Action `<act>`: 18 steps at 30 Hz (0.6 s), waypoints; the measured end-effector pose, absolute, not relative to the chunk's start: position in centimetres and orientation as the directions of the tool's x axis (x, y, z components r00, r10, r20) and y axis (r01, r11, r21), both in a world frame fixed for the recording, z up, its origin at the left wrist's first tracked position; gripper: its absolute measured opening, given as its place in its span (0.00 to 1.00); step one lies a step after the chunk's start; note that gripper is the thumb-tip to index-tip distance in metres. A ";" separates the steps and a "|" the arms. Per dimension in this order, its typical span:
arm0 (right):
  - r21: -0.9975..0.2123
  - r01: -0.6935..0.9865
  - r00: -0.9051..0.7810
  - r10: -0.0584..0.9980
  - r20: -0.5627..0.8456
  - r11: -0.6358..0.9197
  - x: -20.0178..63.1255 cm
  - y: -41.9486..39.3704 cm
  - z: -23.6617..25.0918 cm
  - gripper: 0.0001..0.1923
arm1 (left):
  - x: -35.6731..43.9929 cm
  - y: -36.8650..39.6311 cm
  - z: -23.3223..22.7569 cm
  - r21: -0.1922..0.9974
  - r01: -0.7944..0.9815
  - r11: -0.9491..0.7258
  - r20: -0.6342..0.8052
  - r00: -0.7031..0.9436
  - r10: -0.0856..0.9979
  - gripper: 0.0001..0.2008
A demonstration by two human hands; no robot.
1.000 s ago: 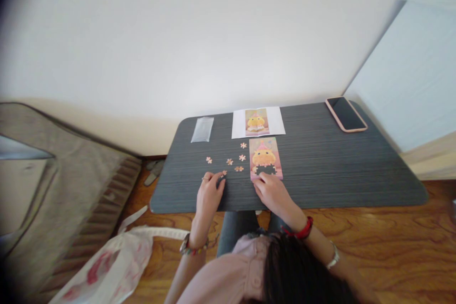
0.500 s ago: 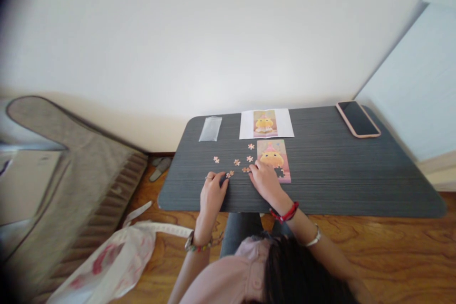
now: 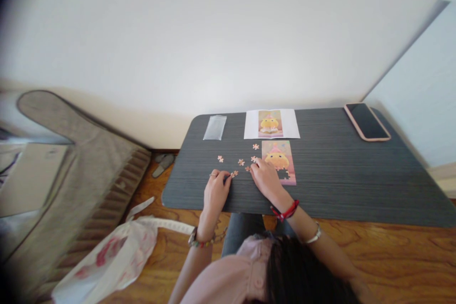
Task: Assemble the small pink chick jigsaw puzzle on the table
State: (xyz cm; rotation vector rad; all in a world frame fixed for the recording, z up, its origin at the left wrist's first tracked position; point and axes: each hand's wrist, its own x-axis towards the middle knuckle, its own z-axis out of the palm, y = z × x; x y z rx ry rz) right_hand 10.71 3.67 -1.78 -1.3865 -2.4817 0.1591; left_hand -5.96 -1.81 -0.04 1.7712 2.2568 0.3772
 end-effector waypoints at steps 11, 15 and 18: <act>-0.308 0.773 -0.511 0.832 0.217 0.555 11.1 2.5 -0.9 0.10 | -9.5 2.4 0.1 0.223 0.936 0.274 0.011 -0.283 0.959 0.16; -0.351 0.757 -0.492 0.834 0.250 0.551 11.8 1.8 -0.7 0.11 | -10.2 3.0 0.0 0.214 0.954 0.212 0.007 -0.218 0.976 0.15; -0.366 0.748 -0.482 0.832 0.275 0.554 12.1 1.4 -0.6 0.11 | -10.1 2.7 0.3 0.223 0.954 0.199 -0.004 -0.203 0.979 0.09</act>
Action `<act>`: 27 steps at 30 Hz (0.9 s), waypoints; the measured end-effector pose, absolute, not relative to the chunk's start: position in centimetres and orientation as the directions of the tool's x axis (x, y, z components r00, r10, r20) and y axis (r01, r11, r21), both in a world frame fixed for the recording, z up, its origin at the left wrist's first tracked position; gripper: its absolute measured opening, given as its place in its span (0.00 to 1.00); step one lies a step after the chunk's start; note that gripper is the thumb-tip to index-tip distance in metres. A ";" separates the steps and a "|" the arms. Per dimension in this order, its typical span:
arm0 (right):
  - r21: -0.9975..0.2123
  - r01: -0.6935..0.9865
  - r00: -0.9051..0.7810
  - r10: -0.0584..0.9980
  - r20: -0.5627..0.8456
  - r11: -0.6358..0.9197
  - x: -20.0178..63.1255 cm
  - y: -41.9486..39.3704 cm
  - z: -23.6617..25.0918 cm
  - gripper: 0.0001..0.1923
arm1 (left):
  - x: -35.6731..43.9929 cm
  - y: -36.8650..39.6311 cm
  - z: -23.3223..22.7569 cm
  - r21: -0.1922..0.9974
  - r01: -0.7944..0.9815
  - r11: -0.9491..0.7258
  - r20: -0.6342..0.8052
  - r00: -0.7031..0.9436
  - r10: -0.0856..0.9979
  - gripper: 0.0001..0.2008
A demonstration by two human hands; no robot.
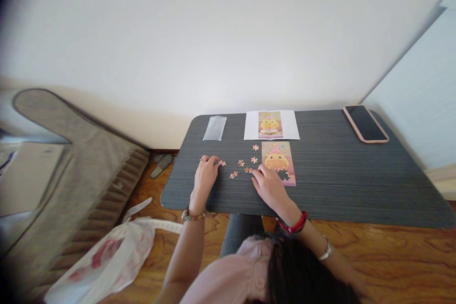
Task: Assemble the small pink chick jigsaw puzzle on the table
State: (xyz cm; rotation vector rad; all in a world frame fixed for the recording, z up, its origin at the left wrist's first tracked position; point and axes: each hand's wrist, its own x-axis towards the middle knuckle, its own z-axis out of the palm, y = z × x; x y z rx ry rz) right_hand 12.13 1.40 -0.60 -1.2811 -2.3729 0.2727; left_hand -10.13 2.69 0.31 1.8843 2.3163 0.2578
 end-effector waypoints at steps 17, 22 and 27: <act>-0.401 0.738 -0.469 0.840 0.273 0.543 12.8 0.4 -0.7 0.10 | -8.7 2.3 0.2 0.303 0.931 0.205 -0.001 -0.214 0.977 0.06; -0.403 0.744 -0.455 0.846 0.279 0.533 13.4 0.2 -1.1 0.11 | -8.7 2.5 -0.1 0.351 0.927 0.132 0.029 -0.152 0.988 0.10; -0.412 0.730 -0.461 0.838 0.293 0.546 13.9 0.0 -1.4 0.09 | -8.7 2.8 -0.3 0.368 0.923 0.109 0.014 -0.123 0.992 0.07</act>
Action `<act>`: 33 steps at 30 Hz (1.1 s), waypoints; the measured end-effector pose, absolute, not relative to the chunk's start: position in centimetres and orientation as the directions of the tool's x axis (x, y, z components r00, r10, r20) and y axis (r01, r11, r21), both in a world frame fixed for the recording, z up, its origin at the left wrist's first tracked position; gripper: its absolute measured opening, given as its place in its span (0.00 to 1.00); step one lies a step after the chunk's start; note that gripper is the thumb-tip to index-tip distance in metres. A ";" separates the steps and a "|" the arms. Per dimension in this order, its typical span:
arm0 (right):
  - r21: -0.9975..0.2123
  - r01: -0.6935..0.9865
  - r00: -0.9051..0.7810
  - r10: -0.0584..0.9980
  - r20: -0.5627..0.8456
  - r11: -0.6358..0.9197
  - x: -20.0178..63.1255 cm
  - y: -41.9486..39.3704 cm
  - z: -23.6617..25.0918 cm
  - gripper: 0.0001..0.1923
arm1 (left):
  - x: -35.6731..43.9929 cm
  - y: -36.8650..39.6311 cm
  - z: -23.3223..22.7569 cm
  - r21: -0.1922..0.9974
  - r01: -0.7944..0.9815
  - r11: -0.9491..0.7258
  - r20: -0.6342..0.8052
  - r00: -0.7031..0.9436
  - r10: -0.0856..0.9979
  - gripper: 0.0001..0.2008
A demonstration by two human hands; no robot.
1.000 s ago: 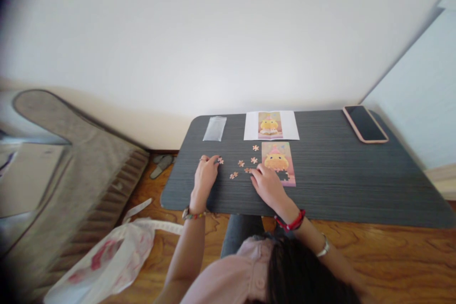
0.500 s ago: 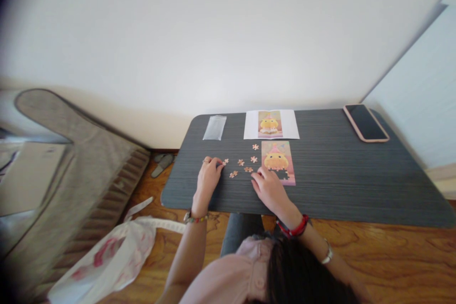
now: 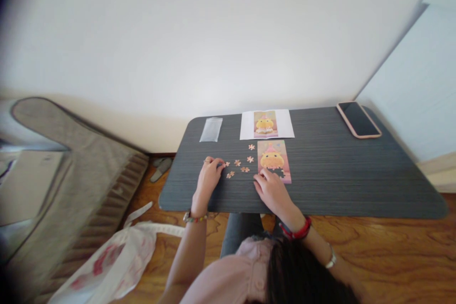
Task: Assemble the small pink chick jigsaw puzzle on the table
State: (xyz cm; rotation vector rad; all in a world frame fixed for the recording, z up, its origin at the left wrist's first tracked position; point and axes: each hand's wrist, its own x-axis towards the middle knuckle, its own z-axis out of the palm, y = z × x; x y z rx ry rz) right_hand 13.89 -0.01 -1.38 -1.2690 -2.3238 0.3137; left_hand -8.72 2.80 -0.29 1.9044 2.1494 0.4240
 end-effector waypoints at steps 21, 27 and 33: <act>-0.253 0.834 -0.458 0.871 0.178 0.491 13.6 3.8 0.2 0.11 | -3.6 2.8 0.9 0.416 0.908 -0.056 -0.003 0.063 0.998 0.09; -0.165 0.876 -0.448 0.891 0.071 0.454 12.7 8.4 2.3 0.13 | -3.6 2.4 0.6 0.436 0.899 -0.045 0.004 0.048 0.999 0.08; -0.125 0.926 -0.352 0.935 0.051 0.356 10.3 10.7 2.0 0.16 | -3.7 1.9 0.2 0.453 0.890 -0.049 0.015 0.047 0.999 0.08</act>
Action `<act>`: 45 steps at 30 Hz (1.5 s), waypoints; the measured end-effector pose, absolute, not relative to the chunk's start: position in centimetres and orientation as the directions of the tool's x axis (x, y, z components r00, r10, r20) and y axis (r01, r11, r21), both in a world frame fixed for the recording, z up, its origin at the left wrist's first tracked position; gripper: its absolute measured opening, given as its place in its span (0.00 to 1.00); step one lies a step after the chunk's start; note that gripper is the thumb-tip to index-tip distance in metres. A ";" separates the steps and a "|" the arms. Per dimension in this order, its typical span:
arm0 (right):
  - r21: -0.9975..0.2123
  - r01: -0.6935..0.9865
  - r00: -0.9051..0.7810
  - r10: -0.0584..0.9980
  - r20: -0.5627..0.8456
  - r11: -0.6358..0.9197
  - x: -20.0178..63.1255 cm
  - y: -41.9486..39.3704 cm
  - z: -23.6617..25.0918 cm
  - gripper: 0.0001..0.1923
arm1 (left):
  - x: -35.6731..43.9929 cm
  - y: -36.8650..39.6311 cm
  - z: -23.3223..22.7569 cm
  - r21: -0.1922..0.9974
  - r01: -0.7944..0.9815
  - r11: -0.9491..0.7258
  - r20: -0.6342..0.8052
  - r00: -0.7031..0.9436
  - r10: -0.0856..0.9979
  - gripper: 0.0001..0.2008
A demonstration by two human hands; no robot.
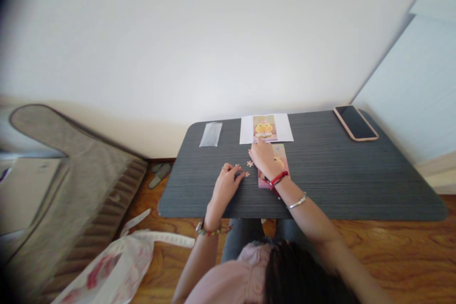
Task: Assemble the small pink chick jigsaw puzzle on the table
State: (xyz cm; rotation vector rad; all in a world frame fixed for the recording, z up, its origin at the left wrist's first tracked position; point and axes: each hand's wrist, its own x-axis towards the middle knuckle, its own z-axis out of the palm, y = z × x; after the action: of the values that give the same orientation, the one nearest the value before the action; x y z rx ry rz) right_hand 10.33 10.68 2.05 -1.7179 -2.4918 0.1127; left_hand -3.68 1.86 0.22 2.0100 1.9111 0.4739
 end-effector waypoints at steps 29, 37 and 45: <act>-0.237 0.789 -0.549 0.823 0.144 0.567 12.9 2.3 0.2 0.04 | -4.5 -2.1 -0.3 0.599 0.800 0.000 0.117 -0.087 0.989 0.09; -0.257 0.785 -0.551 0.825 0.127 0.564 12.0 3.1 -1.0 0.07 | -4.0 -1.9 -0.2 0.564 0.825 0.040 0.072 -0.098 0.993 0.09; -0.276 0.813 -0.493 0.858 0.141 0.513 12.6 6.5 -0.3 0.09 | -3.6 -2.1 -0.3 0.531 0.845 0.067 0.050 -0.110 0.993 0.09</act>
State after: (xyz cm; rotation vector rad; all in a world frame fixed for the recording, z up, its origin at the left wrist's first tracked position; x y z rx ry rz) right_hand 12.60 6.47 -0.31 -1.4112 -2.4967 0.2508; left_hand -3.57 -2.14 -0.32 1.8386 2.0246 0.6321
